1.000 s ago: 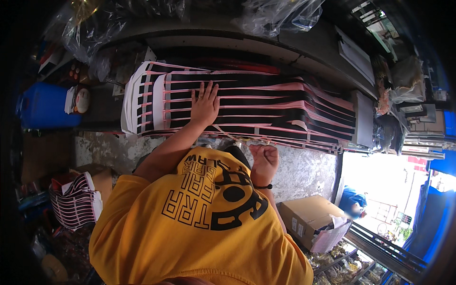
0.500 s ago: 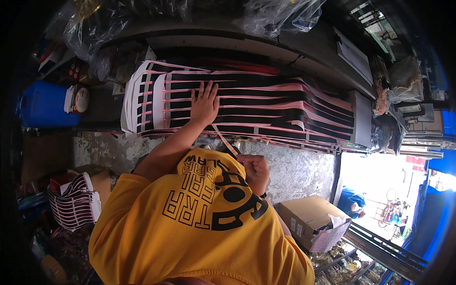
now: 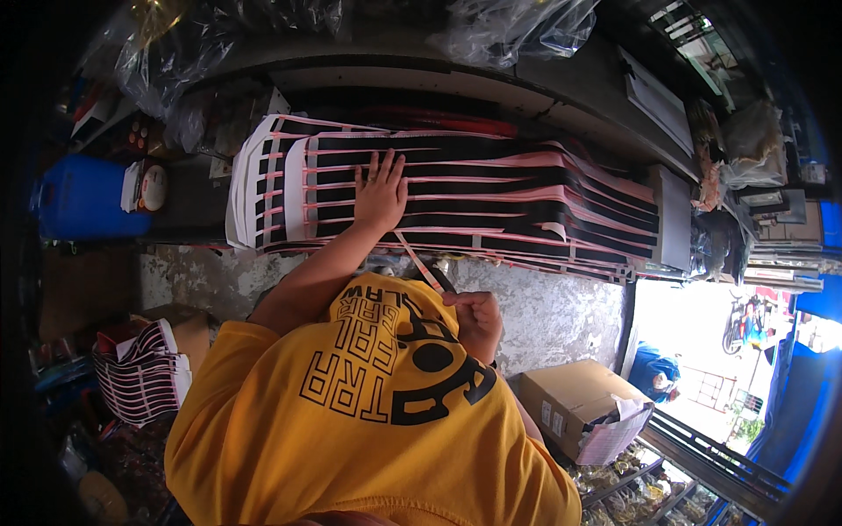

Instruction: The person assembles a stack of pink and black striped flat items by threading pink ribbons through slots and securing them with small ties. The person handles the items one at a time, aligning and fastening the ribbons before stacking the finished units.

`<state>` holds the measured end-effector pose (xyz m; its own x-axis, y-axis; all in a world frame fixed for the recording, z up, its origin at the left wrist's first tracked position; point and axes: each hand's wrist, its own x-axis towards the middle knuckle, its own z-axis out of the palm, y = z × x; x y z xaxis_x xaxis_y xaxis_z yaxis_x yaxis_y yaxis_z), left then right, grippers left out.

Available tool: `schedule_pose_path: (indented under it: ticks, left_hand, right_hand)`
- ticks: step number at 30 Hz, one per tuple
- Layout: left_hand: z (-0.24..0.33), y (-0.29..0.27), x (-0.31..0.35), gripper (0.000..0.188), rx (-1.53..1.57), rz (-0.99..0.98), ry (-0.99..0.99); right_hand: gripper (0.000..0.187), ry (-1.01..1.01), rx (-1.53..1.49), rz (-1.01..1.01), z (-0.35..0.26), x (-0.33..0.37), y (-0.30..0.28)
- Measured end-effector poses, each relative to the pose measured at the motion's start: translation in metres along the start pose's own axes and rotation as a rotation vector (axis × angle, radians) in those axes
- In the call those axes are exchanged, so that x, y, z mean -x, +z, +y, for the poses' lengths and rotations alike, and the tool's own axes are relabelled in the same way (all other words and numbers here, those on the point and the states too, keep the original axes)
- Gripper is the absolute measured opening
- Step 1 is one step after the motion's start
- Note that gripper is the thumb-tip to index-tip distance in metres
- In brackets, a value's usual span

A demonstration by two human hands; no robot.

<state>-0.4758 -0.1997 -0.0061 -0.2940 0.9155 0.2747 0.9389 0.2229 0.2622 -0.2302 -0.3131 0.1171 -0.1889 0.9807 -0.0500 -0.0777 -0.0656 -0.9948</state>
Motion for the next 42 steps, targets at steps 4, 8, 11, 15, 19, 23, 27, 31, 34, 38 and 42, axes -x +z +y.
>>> schedule_pose_path:
  ticks: [4, 8, 11, 15, 19, 23, 27, 31, 34, 38, 42]
  left_hand:
    - [0.000, 0.000, -0.001, 0.050, 0.014, -0.009, 0.006]
    - [-0.001, 0.001, -0.001, 0.051, -0.011, -0.007, 0.003]
    - [0.000, 0.001, 0.000, 0.051, -0.011, -0.027, 0.002]
    - [0.003, -0.001, -0.002, 0.052, -0.098, -0.007, 0.041]
    - [0.005, -0.004, -0.003, 0.053, -0.059, -0.057, 0.022]
    - [0.006, -0.004, -0.004, 0.051, -0.116, -0.082, 0.020]
    - [0.007, -0.005, -0.004, 0.051, -0.159, -0.089, 0.019]
    - [0.010, -0.009, -0.006, 0.050, -0.149, -0.114, 0.003]
    - [0.013, -0.011, -0.007, 0.049, -0.133, -0.114, -0.009]
    - [0.016, -0.014, -0.009, 0.048, -0.138, -0.125, -0.025]
    - [0.017, -0.015, -0.009, 0.047, -0.113, -0.107, -0.022]
  right_hand:
    - [0.017, 0.100, 0.092, 0.026, 0.010, 0.004, -0.016]
    - [0.010, -0.221, -0.102, 0.193, -0.014, 0.004, -0.084]
    - [0.010, -0.133, 0.285, 0.378, -0.060, 0.003, -0.148]
    - [0.009, -0.085, 0.600, 0.294, -0.102, -0.020, -0.178]
    - [0.015, -0.356, 0.953, 0.218, -0.151, -0.083, -0.193]
    - [0.015, -0.837, 2.167, -0.033, -0.221, -0.172, -0.245]
    - [0.016, -0.445, 0.754, 0.302, -0.243, -0.264, -0.295]
    - [0.026, -0.433, 0.823, 0.415, -0.263, -0.347, -0.355]
    - [0.035, -0.585, 0.871, 0.321, -0.255, -0.404, -0.395]
    - [0.036, -0.485, 0.715, 0.166, -0.231, -0.438, -0.435]
    - [0.037, -0.542, 0.661, 0.260, -0.204, -0.443, -0.440]
